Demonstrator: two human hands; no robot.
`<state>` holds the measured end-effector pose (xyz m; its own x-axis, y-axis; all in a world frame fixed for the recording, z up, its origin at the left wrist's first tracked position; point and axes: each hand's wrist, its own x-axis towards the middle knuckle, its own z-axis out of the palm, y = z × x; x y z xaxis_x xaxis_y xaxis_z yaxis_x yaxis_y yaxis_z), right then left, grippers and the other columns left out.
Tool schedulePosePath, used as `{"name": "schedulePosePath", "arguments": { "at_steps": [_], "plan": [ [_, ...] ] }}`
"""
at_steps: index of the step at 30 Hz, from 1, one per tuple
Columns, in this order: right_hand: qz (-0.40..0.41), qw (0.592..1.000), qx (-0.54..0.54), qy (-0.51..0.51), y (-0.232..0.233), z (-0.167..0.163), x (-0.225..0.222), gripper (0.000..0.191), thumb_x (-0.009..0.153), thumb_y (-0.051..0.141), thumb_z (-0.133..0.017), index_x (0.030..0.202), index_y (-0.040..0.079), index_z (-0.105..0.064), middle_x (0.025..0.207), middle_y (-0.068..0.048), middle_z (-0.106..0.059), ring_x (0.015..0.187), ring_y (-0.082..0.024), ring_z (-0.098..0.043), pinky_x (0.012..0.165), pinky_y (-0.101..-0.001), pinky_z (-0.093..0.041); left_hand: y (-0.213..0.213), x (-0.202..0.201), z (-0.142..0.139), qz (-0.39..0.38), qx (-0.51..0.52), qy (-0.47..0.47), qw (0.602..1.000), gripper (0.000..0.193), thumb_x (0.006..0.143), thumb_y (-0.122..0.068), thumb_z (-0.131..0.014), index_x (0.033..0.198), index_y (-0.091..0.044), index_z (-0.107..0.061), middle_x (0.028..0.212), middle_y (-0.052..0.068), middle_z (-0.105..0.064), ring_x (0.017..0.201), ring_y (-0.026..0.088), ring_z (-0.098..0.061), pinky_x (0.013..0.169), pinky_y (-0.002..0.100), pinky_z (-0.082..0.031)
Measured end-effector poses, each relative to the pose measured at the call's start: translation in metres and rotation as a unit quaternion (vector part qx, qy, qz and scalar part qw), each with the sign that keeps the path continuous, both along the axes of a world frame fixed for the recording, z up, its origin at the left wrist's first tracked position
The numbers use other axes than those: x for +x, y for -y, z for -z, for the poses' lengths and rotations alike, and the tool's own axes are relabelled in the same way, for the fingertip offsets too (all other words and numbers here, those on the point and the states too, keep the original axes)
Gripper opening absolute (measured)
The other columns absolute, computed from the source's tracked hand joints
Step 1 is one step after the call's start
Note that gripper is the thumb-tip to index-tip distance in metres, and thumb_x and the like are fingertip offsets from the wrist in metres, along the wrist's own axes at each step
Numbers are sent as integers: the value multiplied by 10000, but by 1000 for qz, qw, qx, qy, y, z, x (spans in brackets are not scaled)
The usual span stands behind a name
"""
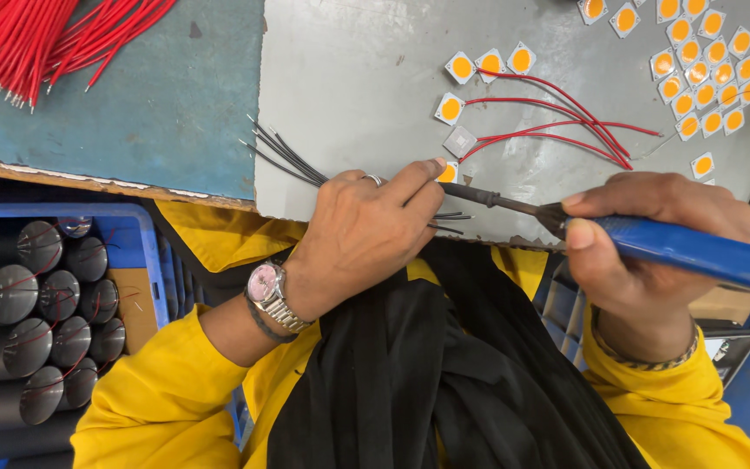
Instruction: The person solders red and black wires onto small LED COB modules on a workbench using a soldering iron, dipping wire ends into a flux pot and trimming leads with pliers. They gather finished wired modules into a bundle and continue soldering more units.
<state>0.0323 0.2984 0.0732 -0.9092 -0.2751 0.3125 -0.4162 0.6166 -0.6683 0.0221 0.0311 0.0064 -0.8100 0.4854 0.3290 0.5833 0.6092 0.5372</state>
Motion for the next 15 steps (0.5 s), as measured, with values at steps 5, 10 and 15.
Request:
{"name": "schedulePosePath", "arguments": {
  "at_steps": [5, 10, 15],
  "plan": [
    [15, 1000, -5, -12, -4, -2, 4, 307, 1027, 246, -780, 957, -35, -679, 831, -117, -712, 610, -134, -657, 592, -200, -514, 1, 0, -1, 4, 2, 2, 1000, 219, 810, -167, -764, 955, -61, -640, 1200, 47, -688, 583, 220, -631, 600, 366, -494],
    [21, 1000, 8, 0, -7, -1, 4, 307, 976, 252, -777, 960, -42, -689, 778, -117, -697, 549, -121, -623, 534, -196, -471, 1, -1, -1, 8, 2, 6, 1000, 219, 823, -157, -758, 976, -59, -635, 1214, 51, -683, 601, 217, -640, 618, 367, -503],
    [38, 999, 20, -21, -11, 1, 13, 321, 1037, 251, -799, 967, -40, -683, 820, -125, -706, 612, -140, -641, 601, -203, -487, 1, 0, 0, 5, -1, 5, 1000, 218, 825, -171, -763, 963, -68, -630, 1219, 47, -684, 593, 228, -635, 623, 374, -508]
  ]
}}
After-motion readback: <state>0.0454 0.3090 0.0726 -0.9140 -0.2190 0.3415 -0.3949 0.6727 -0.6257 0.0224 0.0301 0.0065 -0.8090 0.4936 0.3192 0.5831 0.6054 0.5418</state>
